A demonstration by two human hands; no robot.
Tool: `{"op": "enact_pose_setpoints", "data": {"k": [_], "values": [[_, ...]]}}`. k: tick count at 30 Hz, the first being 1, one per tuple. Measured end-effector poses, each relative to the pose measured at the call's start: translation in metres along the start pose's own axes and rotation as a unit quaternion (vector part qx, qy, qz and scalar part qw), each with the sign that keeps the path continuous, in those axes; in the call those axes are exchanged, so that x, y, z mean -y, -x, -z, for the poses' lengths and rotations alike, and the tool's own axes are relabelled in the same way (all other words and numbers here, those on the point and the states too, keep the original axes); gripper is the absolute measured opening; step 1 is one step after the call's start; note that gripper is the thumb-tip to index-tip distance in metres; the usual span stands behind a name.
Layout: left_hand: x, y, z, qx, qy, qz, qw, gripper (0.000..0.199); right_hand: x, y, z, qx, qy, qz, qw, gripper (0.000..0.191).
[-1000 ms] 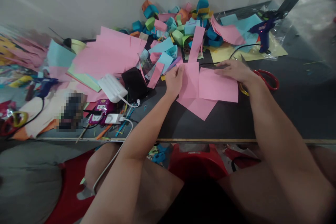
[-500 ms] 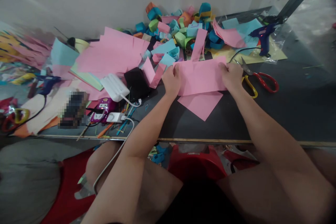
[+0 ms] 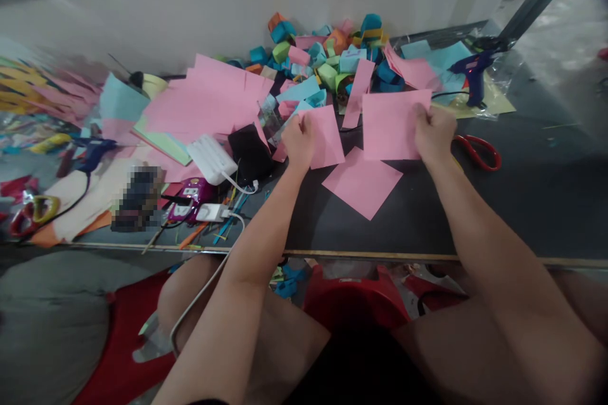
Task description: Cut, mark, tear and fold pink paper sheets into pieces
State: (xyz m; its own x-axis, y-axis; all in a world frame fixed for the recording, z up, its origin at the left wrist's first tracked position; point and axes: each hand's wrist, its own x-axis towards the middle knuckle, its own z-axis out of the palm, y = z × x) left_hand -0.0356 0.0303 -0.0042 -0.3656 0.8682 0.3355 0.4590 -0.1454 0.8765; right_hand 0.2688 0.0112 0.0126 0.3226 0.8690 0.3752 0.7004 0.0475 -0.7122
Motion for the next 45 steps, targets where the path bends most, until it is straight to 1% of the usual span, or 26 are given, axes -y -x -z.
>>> {"op": "enact_pose_setpoints", "data": {"k": [2,4,6,8,10,11,13,14,15,17,19,20,22,24,26,28,30,32,34,35,36,37,39,40,42,45], "values": [[0.002,-0.004,0.005,-0.009,-0.019,-0.019,1.0,0.025,0.013,0.01,-0.005,0.081,-0.029,0.012,0.996,0.056],[0.004,-0.009,0.013,-0.013,-0.045,-0.04,0.998,0.018,0.028,0.02,-0.008,0.178,-0.025,0.042,0.983,0.059],[0.003,-0.012,0.019,-0.015,-0.079,-0.056,0.995,0.03,0.04,0.029,-0.01,0.271,0.018,0.088,0.958,0.062],[-0.002,-0.011,0.021,-0.017,-0.102,-0.08,0.991,0.045,0.047,0.037,-0.011,0.321,0.073,0.114,0.937,0.057],[-0.009,-0.006,0.018,0.006,-0.093,-0.124,0.988,0.056,0.052,0.045,-0.012,0.32,0.111,0.131,0.932,0.045],[-0.012,-0.001,0.015,0.037,-0.078,-0.152,0.985,0.06,0.053,0.048,-0.012,0.307,0.123,0.141,0.933,0.045],[-0.017,0.01,0.007,0.122,-0.049,-0.21,0.969,0.07,0.057,0.053,-0.011,0.283,0.145,0.156,0.935,0.065],[-0.019,0.015,0.002,0.164,-0.042,-0.235,0.957,0.075,0.059,0.055,-0.011,0.281,0.161,0.153,0.934,0.076],[-0.019,0.019,-0.003,0.191,-0.043,-0.248,0.949,0.077,0.061,0.056,-0.009,0.287,0.18,0.139,0.93,0.086],[-0.015,0.024,-0.011,0.236,-0.075,-0.263,0.932,0.07,0.066,0.057,-0.005,0.314,0.219,0.094,0.919,0.096],[-0.01,0.024,-0.016,0.238,-0.106,-0.274,0.926,0.056,0.07,0.053,0.001,0.341,0.243,0.057,0.906,0.095],[-0.006,0.023,-0.018,0.225,-0.119,-0.281,0.925,0.049,0.072,0.051,0.004,0.351,0.249,0.045,0.901,0.092],[-0.001,0.02,-0.019,0.188,-0.139,-0.293,0.927,0.042,0.073,0.044,0.01,0.372,0.262,0.028,0.89,0.077],[0.002,0.019,-0.02,0.156,-0.151,-0.301,0.928,0.04,0.073,0.038,0.015,0.388,0.279,0.017,0.878,0.057],[0.002,0.021,-0.02,0.14,-0.15,-0.306,0.93,0.041,0.075,0.035,0.019,0.407,0.292,0.013,0.865,0.038],[0.0,0.024,-0.02,0.134,-0.138,-0.309,0.931,0.044,0.076,0.035,0.02,0.419,0.293,0.031,0.859,0.029],[-0.001,0.026,-0.02,0.136,-0.11,-0.313,0.934,0.049,0.076,0.037,0.019,0.415,0.276,0.063,0.864,0.024],[-0.002,0.028,-0.019,0.146,-0.054,-0.304,0.94,0.054,0.072,0.038,0.015,0.386,0.227,0.085,0.89,0.021],[-0.001,0.029,-0.02,0.169,0.042,-0.267,0.948,0.057,0.063,0.037,0.009,0.326,0.133,0.08,0.933,0.022],[0.0,0.029,-0.021,0.182,0.09,-0.246,0.948,0.058,0.058,0.035,0.005,0.284,0.069,0.072,0.954,0.024],[0.0,0.029,-0.023,0.193,0.132,-0.229,0.945,0.06,0.052,0.033,0.001,0.234,-0.001,0.064,0.97,0.027],[0.001,0.029,-0.026,0.2,0.162,-0.216,0.942,0.061,0.046,0.03,-0.003,0.187,-0.075,0.059,0.978,0.031],[0.003,0.03,-0.033,0.208,0.181,-0.197,0.941,0.065,0.035,0.025,-0.012,0.121,-0.199,0.056,0.971,0.041],[0.003,0.031,-0.036,0.214,0.177,-0.186,0.942,0.068,0.031,0.024,-0.016,0.106,-0.239,0.055,0.964,0.046],[0.004,0.033,-0.042,0.239,0.174,-0.16,0.942,0.067,0.024,0.023,-0.022,0.108,-0.28,0.047,0.953,0.052],[0.006,0.034,-0.044,0.271,0.179,-0.137,0.936,0.05,0.015,0.024,-0.031,0.134,-0.3,0.029,0.944,0.056]]}}
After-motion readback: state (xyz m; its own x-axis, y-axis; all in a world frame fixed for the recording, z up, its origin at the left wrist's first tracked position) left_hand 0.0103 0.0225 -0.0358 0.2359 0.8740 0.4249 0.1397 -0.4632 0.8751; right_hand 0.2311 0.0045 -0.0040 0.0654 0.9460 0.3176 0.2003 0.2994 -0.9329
